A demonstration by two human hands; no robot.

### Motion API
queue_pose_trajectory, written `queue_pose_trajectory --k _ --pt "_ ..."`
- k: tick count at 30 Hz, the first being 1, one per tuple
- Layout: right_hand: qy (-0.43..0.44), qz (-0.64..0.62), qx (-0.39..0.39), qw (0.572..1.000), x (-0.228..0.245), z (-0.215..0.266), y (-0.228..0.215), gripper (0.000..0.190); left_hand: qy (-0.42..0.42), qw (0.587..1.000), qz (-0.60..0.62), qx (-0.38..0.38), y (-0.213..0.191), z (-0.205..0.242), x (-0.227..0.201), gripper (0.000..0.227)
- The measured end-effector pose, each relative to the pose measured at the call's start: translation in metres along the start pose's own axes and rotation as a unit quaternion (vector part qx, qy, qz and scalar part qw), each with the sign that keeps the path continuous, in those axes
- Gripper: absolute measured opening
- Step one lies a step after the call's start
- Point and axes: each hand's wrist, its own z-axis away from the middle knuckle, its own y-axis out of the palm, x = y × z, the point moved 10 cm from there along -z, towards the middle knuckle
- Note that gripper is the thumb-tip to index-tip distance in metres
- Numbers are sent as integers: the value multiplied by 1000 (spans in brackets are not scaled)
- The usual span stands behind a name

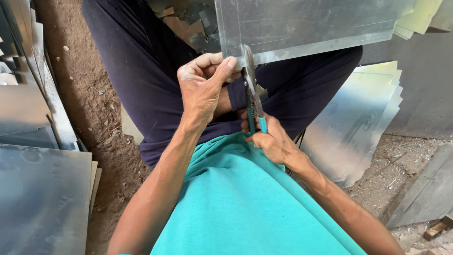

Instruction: The person sits on the ground and uses tin snips to cut a large metal sheet into smaller pieces. They repeatedly position the sheet on their lap, cut along marked lines, and discard the cut pieces onto a pile on the floor.

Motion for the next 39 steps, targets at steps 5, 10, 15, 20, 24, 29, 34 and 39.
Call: queue_pose_trajectory --k 5,10,15,20,24,29,34,39 --pt "-46 44 -41 997 9 -3 -8 31 1 1000 -18 4 -12 3 5 14" --pt "-28 81 -71 994 3 -5 -13 16 120 983 -128 -44 6 -33 -30 19" --pt "-43 83 -39 995 -13 -3 -20 22 222 954 -182 -90 22 -66 -45 46" --pt "-21 -90 63 994 -67 50 -54 56 173 959 -130 -185 38 6 12 54" --pt "29 -164 -132 977 -121 73 -69 63 -6 995 -99 15 82 7 84 47" --pt "-20 -283 -147 948 -125 59 -48 59 -185 974 -72 110 135 9 130 40" --pt "-37 -309 -196 930 -93 51 -62 61 -167 975 -75 127 148 9 135 48" --pt "-32 -256 -229 939 -102 53 -71 49 -174 973 -81 131 138 10 141 49"
